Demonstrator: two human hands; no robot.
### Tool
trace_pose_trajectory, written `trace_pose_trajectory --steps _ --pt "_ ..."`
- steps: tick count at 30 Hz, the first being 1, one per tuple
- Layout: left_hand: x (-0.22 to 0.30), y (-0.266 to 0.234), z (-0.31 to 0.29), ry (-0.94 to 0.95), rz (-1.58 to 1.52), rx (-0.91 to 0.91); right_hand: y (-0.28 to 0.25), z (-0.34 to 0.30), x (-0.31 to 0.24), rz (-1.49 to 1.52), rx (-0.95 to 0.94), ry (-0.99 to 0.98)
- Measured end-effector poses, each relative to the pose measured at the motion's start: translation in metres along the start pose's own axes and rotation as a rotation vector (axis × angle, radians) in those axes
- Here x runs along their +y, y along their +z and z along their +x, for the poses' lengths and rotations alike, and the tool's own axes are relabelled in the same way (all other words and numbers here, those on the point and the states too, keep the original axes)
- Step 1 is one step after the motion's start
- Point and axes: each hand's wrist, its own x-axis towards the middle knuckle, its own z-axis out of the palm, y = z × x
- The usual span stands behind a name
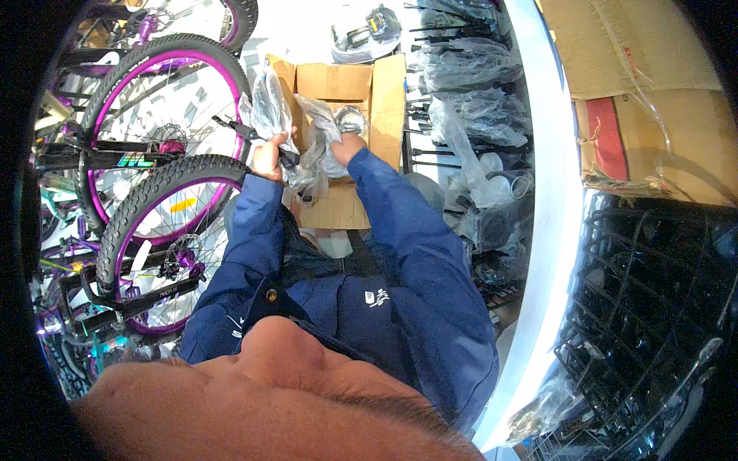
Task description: The person unpacks bicycle parts from a cardboard box, removing plastic-wrapped items and placing them on the floor. They handle several wrapped components, including a kickstand, and briefly inspect a bicycle before returning to the box.
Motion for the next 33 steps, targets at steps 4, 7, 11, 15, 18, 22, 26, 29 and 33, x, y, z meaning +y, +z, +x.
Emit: trace_pose_trajectory --steps 4,7,11,15,18,22,26,29,33 --pt "-0.003 0.011 -0.014 -0.060 -0.054 -0.122 -0.003 -0.053 -0.035 0.444 0.108 -0.044" --pt "-0.004 0.018 -0.028 -0.179 -0.091 -0.173 0.007 -0.067 -0.062 0.370 0.186 -0.346" --pt "-0.002 0.024 -0.042 -0.131 -0.013 -0.396 -0.006 -0.078 -0.078 0.276 0.161 -0.431" --pt "-0.002 0.026 -0.046 -0.208 -0.167 -0.461 -0.023 -0.095 -0.077 0.247 0.075 -0.472" --pt "-0.004 0.026 -0.048 -0.177 -0.062 -0.401 -0.024 -0.097 -0.078 0.227 0.063 -0.457" --pt "0.002 0.023 -0.046 -0.067 -0.122 -0.241 -0.048 -0.081 -0.060 0.297 0.155 -0.401" --pt "0.019 0.010 -0.039 0.223 -0.133 -0.121 -0.111 -0.067 -0.002 0.330 0.675 -0.141" --pt "0.027 0.000 -0.034 0.283 -0.069 -0.006 -0.122 -0.052 0.032 -0.188 0.573 0.233" --pt "0.028 -0.007 -0.033 0.298 -0.090 0.049 -0.102 -0.028 0.041 -0.327 0.152 0.457"
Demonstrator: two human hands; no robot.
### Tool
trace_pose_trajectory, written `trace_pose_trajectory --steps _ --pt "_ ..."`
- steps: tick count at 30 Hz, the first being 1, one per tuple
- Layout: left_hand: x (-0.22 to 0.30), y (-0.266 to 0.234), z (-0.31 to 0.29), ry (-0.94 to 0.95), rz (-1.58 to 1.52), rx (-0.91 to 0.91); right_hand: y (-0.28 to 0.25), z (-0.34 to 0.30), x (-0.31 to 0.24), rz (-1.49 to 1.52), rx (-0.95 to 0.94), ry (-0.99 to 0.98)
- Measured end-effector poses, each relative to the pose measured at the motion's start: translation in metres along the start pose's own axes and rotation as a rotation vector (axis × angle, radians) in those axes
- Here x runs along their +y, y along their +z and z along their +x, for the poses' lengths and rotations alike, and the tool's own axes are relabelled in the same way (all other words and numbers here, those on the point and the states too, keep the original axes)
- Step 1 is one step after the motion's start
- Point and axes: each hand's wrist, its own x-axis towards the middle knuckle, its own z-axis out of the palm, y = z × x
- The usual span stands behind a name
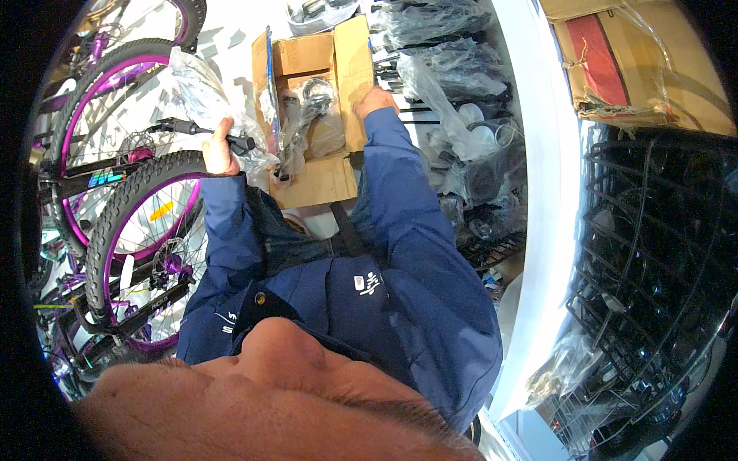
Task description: The person unpacks bicycle parts from a cardboard box, removing plastic-wrapped items and placing them on the floor. They handle several wrapped components, including a kickstand, and briefly inspect a bicycle before returning to the box.
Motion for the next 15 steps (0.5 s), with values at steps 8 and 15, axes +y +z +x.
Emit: trace_pose_trajectory --steps 8,15 --pt "0.008 0.003 -0.005 -0.040 -0.021 0.024 0.062 -0.021 -0.075 0.133 0.028 -0.486" --pt "0.012 0.009 -0.015 -0.046 -0.051 -0.069 0.289 -0.025 -0.135 0.680 0.080 0.346"
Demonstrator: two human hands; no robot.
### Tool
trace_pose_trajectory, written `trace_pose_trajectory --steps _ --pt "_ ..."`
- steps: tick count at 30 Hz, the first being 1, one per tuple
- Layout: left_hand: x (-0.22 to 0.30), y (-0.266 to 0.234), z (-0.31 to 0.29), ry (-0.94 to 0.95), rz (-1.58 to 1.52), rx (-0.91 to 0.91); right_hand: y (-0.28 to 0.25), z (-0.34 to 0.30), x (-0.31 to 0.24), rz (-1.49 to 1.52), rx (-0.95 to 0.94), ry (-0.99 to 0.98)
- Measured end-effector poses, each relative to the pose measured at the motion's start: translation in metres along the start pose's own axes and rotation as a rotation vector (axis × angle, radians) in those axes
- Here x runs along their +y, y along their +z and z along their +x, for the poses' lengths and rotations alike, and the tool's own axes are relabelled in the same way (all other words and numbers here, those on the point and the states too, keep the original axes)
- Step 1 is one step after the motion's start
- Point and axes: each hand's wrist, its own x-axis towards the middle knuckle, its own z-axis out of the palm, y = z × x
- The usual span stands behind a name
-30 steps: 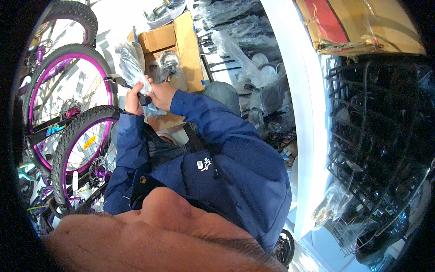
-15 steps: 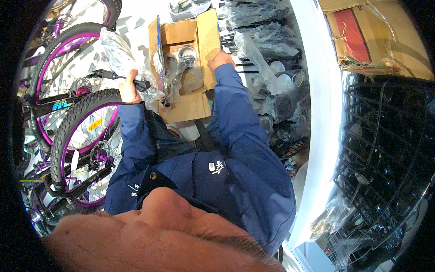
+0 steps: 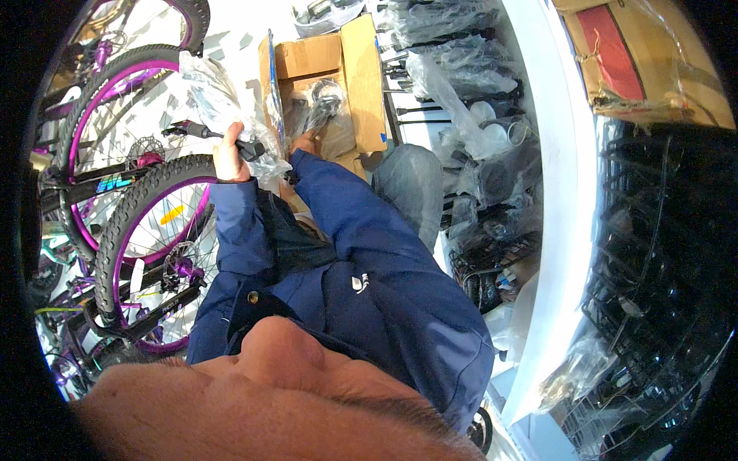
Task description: The person unpacks bicycle parts from a cardboard box, removing plastic-wrapped items and placing them on the floor. They handle several wrapped components, including a kickstand, and briefly inspect a bicycle before returning to the box.
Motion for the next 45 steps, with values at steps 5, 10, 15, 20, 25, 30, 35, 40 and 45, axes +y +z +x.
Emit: trace_pose_trajectory --steps 5,10,15,20,25,30,35,40,45 --pt "-0.003 -0.008 0.007 -0.005 0.008 0.005 -0.037 0.026 0.003 -0.055 -0.421 -0.150" --pt "-0.011 -0.018 0.021 -0.025 -0.115 -0.049 -0.155 -0.004 -0.038 -0.075 -0.763 -0.413" --pt "-0.011 -0.021 0.025 -0.110 -0.170 -0.001 -0.255 -0.013 -0.048 1.126 -1.118 0.055" --pt "-0.004 -0.014 0.017 -0.126 -0.229 -0.043 -0.371 0.031 -0.073 0.454 -0.425 -0.684" --pt "0.002 -0.011 0.010 -0.161 -0.189 -0.075 -0.449 0.107 -0.091 -0.347 0.335 -0.669" --pt "0.000 -0.015 0.011 -0.195 -0.156 -0.029 -0.486 0.159 -0.083 -0.783 0.276 -0.332" --pt "-0.004 -0.018 0.008 -0.171 -0.202 -0.055 -0.451 0.120 -0.115 -0.934 0.771 -0.662" --pt "-0.007 -0.012 0.004 -0.125 -0.143 -0.014 -0.279 0.092 -0.138 -0.532 -0.054 -1.245" --pt "-0.012 -0.009 -0.010 -0.179 -0.065 0.001 -0.114 0.114 -0.053 -0.669 -0.171 -0.922"
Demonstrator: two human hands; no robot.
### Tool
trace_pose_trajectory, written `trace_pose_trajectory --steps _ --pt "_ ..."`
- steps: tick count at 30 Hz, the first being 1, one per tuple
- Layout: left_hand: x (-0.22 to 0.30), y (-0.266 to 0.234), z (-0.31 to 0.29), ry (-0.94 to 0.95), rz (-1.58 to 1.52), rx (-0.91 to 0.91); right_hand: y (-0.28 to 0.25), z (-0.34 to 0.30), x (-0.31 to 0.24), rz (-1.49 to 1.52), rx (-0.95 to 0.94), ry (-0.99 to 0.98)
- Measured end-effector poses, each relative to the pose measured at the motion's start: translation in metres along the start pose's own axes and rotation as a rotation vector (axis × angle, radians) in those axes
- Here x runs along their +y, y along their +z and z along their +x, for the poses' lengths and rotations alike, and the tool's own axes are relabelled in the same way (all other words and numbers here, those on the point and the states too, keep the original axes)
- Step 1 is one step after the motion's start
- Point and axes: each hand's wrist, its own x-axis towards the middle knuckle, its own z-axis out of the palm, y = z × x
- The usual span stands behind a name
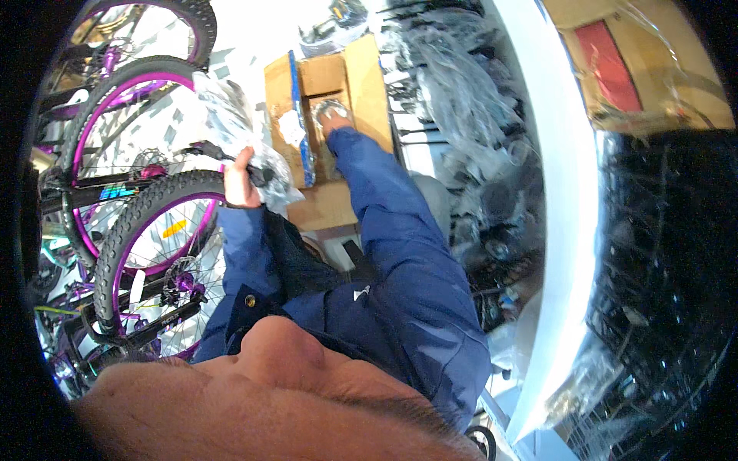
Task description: The person unpacks bicycle parts from a cardboard box, removing plastic-wrapped items and placing them on the floor. They handle several wrapped components, including a kickstand, and briefly inspect a bicycle before returning to the box.
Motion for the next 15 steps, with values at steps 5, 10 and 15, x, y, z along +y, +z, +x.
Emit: trace_pose_trajectory --steps 5,10,15 --pt "0.001 0.001 -0.016 -0.016 -0.020 -0.018 0.082 -0.034 0.010 -0.058 -0.139 0.266" --pt "0.004 0.012 -0.019 -0.021 -0.045 -0.004 0.057 -0.053 0.001 -0.217 -0.188 0.061" --pt "0.004 0.010 -0.015 -0.050 -0.048 -0.011 -0.004 -0.033 -0.027 0.058 0.084 0.025"
